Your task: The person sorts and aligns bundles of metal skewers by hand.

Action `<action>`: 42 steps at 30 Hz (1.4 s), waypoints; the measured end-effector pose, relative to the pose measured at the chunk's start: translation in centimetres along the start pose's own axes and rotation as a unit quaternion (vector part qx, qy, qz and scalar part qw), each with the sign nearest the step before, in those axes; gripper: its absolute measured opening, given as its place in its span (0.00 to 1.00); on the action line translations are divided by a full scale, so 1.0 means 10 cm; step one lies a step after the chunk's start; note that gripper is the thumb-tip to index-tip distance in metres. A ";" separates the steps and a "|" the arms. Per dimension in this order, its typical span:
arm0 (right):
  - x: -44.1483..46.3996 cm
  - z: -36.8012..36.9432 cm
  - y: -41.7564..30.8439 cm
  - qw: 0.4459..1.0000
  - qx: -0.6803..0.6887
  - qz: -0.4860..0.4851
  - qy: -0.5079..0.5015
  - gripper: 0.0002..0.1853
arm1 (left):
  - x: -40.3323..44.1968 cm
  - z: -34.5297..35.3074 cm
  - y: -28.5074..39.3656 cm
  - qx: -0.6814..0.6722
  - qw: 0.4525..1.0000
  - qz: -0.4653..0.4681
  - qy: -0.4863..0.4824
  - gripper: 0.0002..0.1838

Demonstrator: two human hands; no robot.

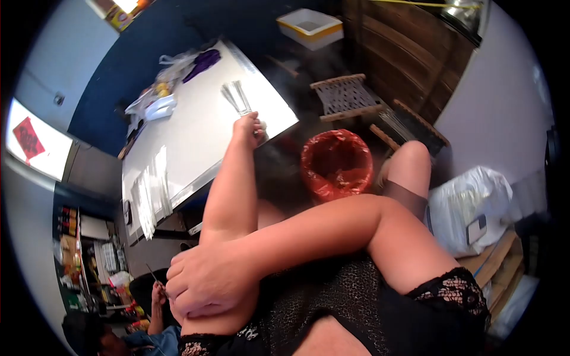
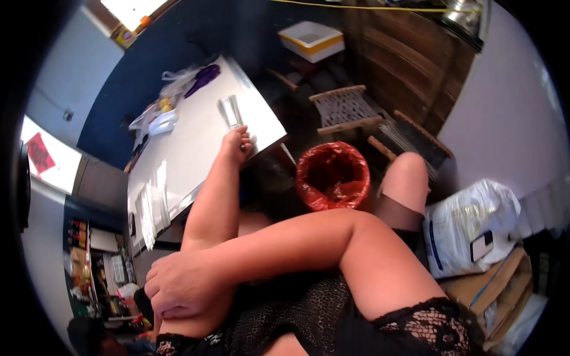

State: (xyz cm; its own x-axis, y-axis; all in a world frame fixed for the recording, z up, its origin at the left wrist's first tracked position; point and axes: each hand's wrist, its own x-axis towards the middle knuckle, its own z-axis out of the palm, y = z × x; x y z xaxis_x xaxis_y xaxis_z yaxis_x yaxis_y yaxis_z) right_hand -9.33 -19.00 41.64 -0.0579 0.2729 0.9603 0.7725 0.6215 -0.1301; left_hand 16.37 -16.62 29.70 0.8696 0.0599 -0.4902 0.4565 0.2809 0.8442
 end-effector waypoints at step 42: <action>-0.18 -0.13 0.03 0.996 -0.032 0.076 -0.037 0.10 | -0.09 0.03 0.00 0.033 0.999 0.021 0.001 0.06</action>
State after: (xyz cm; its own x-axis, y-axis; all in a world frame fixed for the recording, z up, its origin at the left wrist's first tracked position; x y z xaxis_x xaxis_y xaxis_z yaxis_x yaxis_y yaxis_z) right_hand -8.18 -20.29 40.25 0.0180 0.4149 0.9097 0.8142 0.5219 -0.2542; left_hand 15.69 -16.96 30.23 0.8879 0.0727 -0.4543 0.4311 0.2134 0.8767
